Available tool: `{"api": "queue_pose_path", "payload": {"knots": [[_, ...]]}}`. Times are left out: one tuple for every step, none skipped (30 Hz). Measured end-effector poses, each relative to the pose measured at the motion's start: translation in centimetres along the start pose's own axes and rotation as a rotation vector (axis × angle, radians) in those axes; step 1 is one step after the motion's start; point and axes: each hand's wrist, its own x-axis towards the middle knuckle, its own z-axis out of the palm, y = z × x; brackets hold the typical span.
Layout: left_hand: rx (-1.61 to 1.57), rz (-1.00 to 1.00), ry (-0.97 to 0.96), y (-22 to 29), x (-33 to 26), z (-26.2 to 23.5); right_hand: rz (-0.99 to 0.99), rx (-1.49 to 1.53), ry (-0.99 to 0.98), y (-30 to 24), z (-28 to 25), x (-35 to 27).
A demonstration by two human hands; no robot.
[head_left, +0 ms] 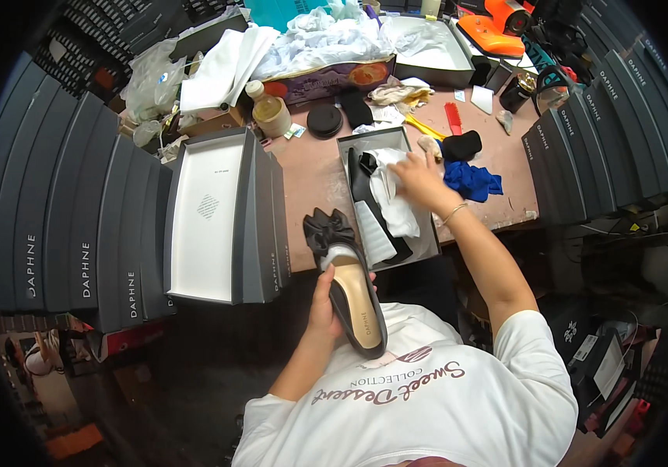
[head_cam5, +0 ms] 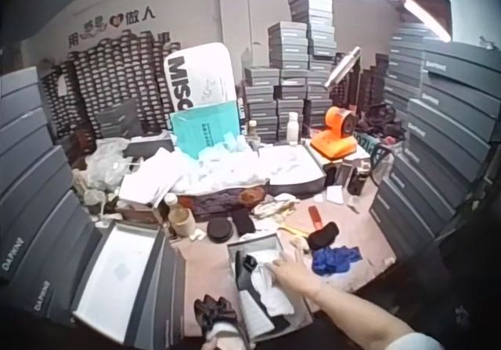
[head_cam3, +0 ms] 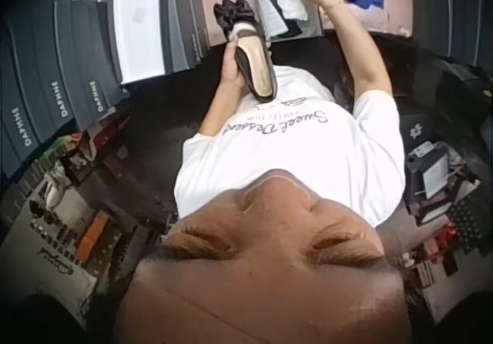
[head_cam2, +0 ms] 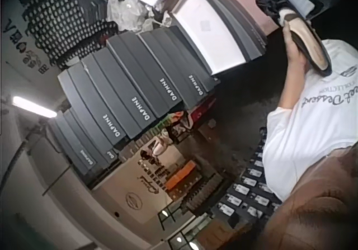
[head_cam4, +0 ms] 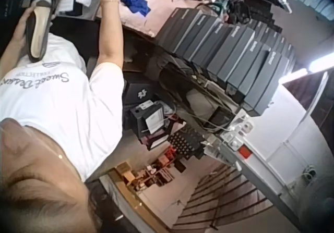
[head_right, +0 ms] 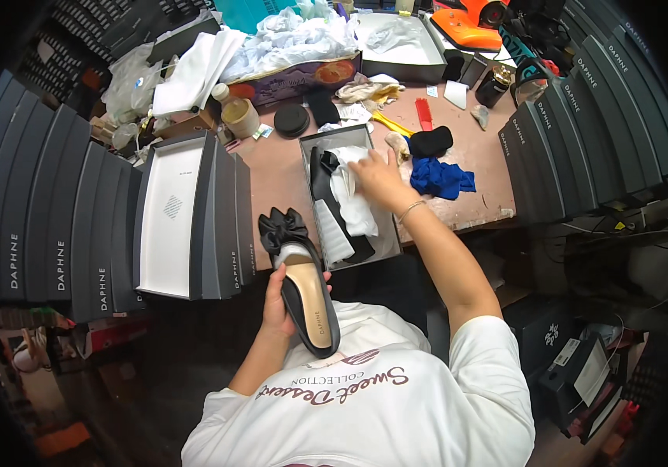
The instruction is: The recorder is inspecting, wrapping, and placing high-heeled shoes into branded shoe boxes.
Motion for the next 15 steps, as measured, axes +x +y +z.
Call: {"api": "queue_pose_path", "payload": {"knots": [[0.022,0.0,-0.008,-0.1,0.2,0.2,-0.008,-0.084,-0.052,-0.3,2.0,-0.5],[0.04,0.001,-0.01,-0.1,0.1,0.3,-0.02,-0.164,-0.11,-1.2,2.7,-0.7],[0.038,0.011,0.001,0.0,0.0,0.4,0.067,-0.154,-0.224,-1.7,3.2,-0.6],[0.039,0.019,0.011,0.2,-0.1,0.5,0.07,-0.161,-0.152,-1.8,3.3,-1.1],[0.038,0.028,0.023,0.3,-0.2,0.4,0.071,-0.166,-0.08,-1.9,3.2,-1.8],[0.023,0.037,0.029,0.4,-0.3,0.1,0.073,-0.17,-0.012,-2.2,2.7,-2.4],[0.009,0.044,0.035,0.6,-0.3,-0.2,0.087,-0.075,0.021,-2.4,1.9,-2.7],[-0.004,0.045,0.036,0.6,-0.3,-0.4,0.096,-0.005,0.093,-2.4,1.1,-2.9],[-0.006,0.048,0.026,0.5,0.0,-0.8,0.106,0.065,0.166,-2.3,0.6,-3.0],[0.001,0.028,0.017,0.3,0.1,-0.8,0.116,0.135,0.24,-2.2,0.2,-3.1],[0.007,0.019,0.002,0.2,0.3,-0.7,0.086,0.211,0.378,-1.4,-0.4,-2.8],[0.013,0.01,-0.013,0.1,0.5,-0.4,0.231,0.499,0.329,-1.2,-1.0,-2.8],[0.026,0.012,-0.035,-0.1,0.6,-0.2,0.374,0.787,0.272,-1.1,-1.7,-2.9],[0.026,0.012,-0.042,-0.1,0.8,0.1,0.517,1.073,0.208,-1.3,-2.4,-3.0],[0.026,0.014,-0.041,-0.1,0.9,0.2,0.475,1.216,0.252,-2.3,-2.6,-3.1]]}}
